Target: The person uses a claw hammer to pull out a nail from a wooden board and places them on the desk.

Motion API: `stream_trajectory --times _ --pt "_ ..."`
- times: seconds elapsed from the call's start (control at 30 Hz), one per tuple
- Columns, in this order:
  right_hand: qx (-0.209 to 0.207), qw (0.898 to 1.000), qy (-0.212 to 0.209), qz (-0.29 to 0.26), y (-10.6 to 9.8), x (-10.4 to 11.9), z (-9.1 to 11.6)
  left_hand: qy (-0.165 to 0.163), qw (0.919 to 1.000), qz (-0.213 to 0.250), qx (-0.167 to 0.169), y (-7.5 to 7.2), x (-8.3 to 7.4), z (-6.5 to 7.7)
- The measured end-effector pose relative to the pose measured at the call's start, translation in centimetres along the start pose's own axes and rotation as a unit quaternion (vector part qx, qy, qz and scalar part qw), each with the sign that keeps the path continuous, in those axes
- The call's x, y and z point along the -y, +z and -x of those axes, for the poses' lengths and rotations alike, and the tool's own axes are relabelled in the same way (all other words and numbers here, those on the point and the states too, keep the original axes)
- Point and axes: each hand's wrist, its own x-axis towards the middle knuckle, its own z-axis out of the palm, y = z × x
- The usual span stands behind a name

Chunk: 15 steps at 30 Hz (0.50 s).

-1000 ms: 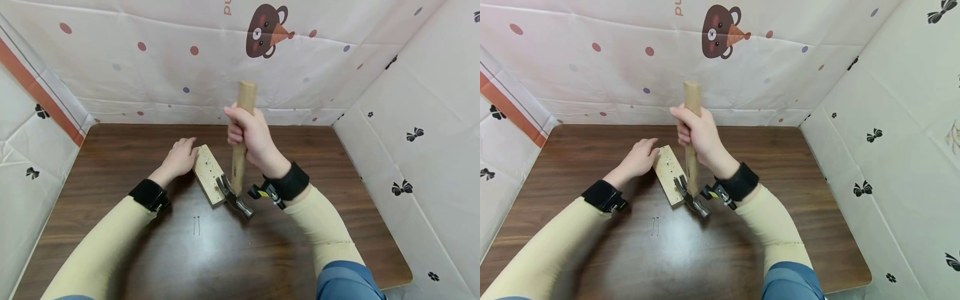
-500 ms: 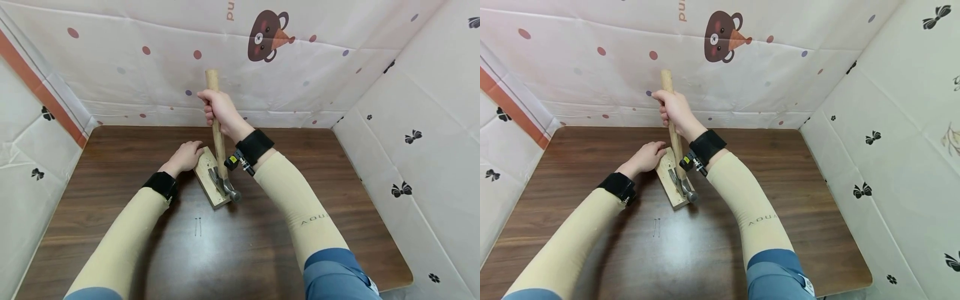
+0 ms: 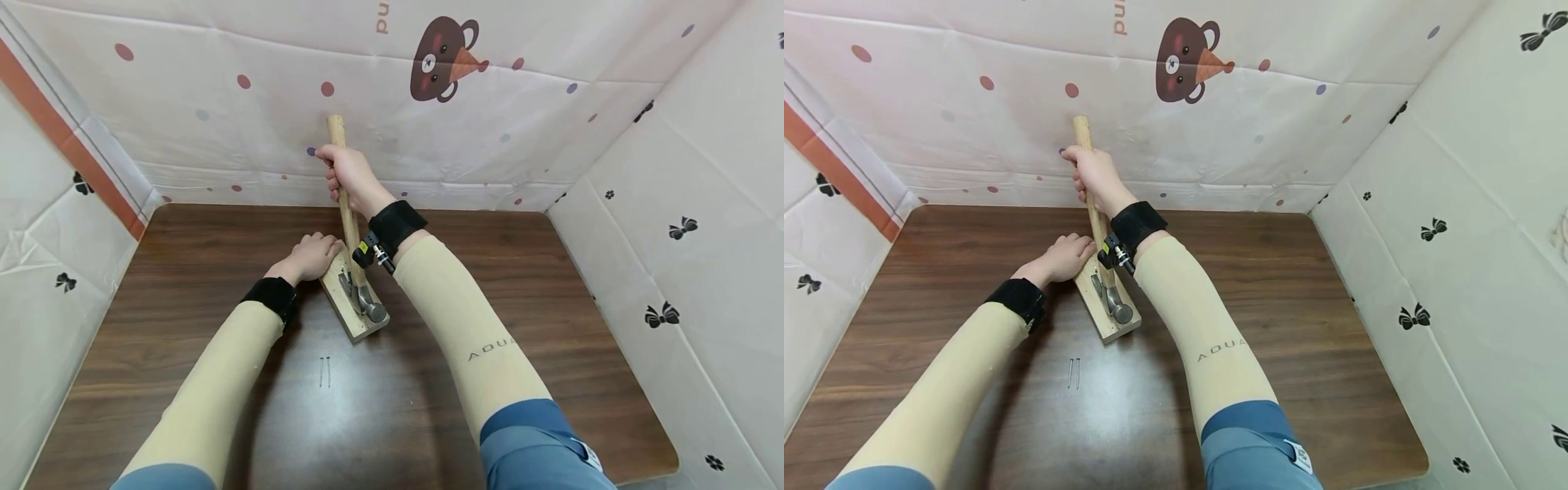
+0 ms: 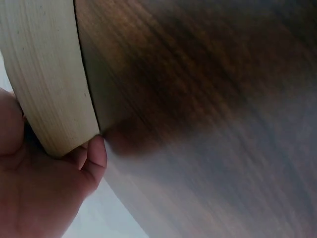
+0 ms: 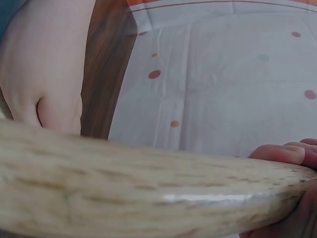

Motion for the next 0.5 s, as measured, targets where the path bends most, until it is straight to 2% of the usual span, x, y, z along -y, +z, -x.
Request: stream_trajectory --times 0.27,0.5 --pt "-0.019 0.999 -0.018 0.023 1.0 -0.3 -1.0 0.031 0.9991 -0.025 -0.015 0.4 0.8 -0.5" --pt "-0.052 0.997 -0.046 0.04 2.0 -0.4 -1.2 0.035 0.999 -0.023 -0.018 0.7 1.5 -0.7"
